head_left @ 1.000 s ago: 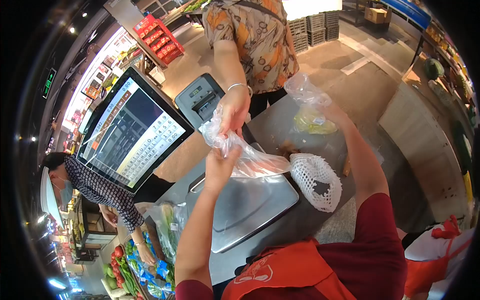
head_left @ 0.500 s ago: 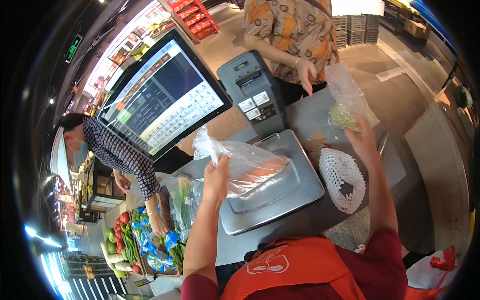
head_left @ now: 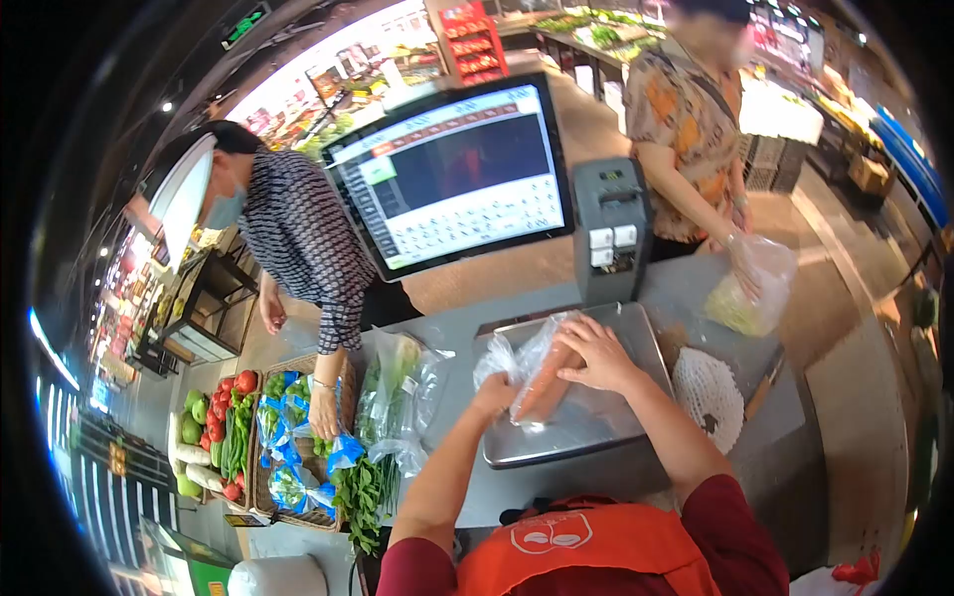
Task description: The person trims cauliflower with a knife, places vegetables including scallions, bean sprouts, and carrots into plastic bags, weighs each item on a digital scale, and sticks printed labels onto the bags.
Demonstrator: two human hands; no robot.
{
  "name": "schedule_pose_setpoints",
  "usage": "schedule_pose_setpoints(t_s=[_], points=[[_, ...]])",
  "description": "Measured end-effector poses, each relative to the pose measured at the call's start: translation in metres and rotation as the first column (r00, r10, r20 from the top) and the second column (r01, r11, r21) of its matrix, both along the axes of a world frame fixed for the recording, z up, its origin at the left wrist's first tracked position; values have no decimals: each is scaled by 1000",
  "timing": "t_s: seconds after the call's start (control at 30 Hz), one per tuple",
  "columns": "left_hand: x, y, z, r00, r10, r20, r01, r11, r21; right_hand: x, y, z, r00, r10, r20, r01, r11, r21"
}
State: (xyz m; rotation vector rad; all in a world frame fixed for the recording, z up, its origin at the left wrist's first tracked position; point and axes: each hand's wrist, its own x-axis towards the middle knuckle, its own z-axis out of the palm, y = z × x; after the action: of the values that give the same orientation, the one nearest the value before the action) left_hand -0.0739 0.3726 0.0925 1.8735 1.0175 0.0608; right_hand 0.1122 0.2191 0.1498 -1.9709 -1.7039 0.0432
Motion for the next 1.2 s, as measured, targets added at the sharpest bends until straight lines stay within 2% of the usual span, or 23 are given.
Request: schedule_pose_setpoints(t_s=[0.03,0.1,0.13,0.2,0.27,0.33,0.37,0.4,0.43,0.5,0.53,0.6,0.63,0.7,0.8,0.9,1.03,1.13,1.2], points=[[-5,2,-6,999,11,42,-8,998,-61,-3,5,1,1000,21,11,-20,997,-72],[-19,14,-36,994,82,65,-80,996,-29,-9,9,2,998,52,32,-44,974,-223],[-27,21,-57,991,97,89,-96,995,-8,-14,8,0,996,59,62,-44,974,-221],[-32,26,-43,995,65,71,-68,997,44,-23,6,-3,990,65,123,-37,975,-218],[-46,6,16,1000,-14,-21,16,995,97,-25,5,-3,990,51,132,-19,972,-234],[-58,2,13,998,-55,-19,58,963,263,-31,8,17,991,48,124,-12,961,-277],[-65,-2,13,997,-74,-24,78,935,345,-31,16,27,997,40,70,-22,970,-244],[-74,-8,14,991,-81,104,27,896,444,-30,26,37,999,35,15,-31,977,-211],[-82,-12,13,976,-47,212,-56,888,456,-28,36,48,999,30,-41,-37,984,-177],[-97,-19,10,909,7,418,-216,863,456,-35,62,86,996,80,-24,-80,996,30],[-107,-24,11,901,62,430,-233,904,358,-41,77,104,995,97,0,-96,987,127],[-128,-33,10,885,169,434,-258,954,153,-60,105,144,998,67,16,-69,991,114],[-138,-37,1,880,197,433,-249,966,66,-60,127,142,991,75,107,-99,966,240],[-161,-44,-19,871,247,424,-225,969,-103,-74,159,167,991,-21,136,9,996,89],[-191,-57,-23,846,379,376,-251,904,-348,-81,205,183,963,-68,262,27,987,158],[-209,-64,-27,804,464,372,-301,857,-418,-85,242,197,939,-184,290,157,981,115],[-223,-59,-41,803,491,337,-318,832,-455,-81,254,198,938,-196,285,187,981,59],[-219,-56,-29,787,512,344,-314,812,-491,-85,220,189,969,-176,174,135,966,223],[-211,-50,-33,774,521,360,-301,803,-515,-84,183,181,984,-154,86,144,983,114]])
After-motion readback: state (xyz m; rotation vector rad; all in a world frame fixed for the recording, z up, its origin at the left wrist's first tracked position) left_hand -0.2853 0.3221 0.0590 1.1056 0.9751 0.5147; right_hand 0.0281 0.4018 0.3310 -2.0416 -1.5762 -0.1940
